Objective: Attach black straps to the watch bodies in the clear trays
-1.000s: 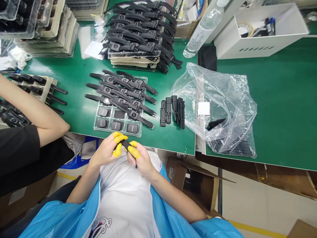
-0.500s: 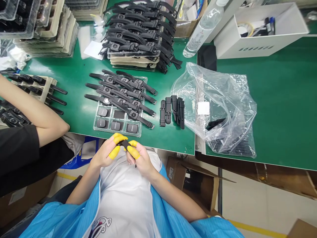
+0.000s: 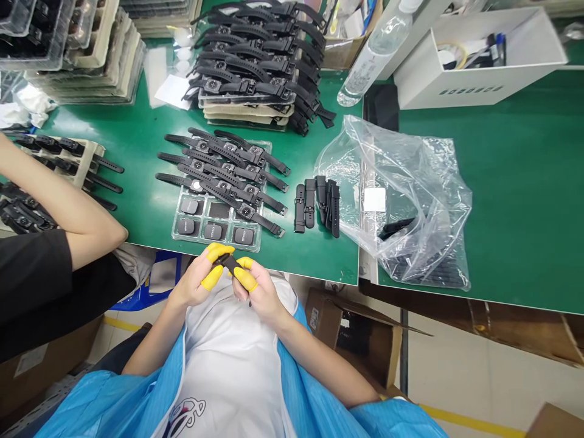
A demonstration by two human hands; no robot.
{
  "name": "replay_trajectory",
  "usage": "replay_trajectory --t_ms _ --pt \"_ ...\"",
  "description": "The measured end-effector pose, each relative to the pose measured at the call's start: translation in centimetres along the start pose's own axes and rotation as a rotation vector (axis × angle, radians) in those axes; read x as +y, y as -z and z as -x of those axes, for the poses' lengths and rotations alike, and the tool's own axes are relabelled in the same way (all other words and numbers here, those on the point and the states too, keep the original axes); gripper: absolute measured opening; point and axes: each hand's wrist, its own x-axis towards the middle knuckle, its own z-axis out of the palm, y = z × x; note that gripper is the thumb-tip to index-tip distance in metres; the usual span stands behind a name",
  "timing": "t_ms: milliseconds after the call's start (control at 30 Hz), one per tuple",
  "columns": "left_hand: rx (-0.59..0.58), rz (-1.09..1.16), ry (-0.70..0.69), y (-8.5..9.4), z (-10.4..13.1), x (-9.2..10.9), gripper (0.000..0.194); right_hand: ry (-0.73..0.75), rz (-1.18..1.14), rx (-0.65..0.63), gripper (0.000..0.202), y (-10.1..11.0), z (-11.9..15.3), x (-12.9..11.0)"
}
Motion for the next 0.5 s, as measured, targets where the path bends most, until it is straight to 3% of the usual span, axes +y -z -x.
replay_trajectory --t_ms 133,300,500 --pt "0.128 0.027 0.088 -0.5 0.4 -0.7 0.041 -0.037 0.035 -0.030 0.033 0.3 -0.3 -0.3" --pt "0.296 -0.034 -0.031 -0.2 0.3 -1.3 0.015 -0.059 0.032 -0.079 0.035 0.8 -0.7 -1.0" --pt "0.339 0.175 0.024 -0.8 -0.2 -0.5 0.023 -0.144 -0.059 -0.173 0.042 0.4 -1.0 -1.2"
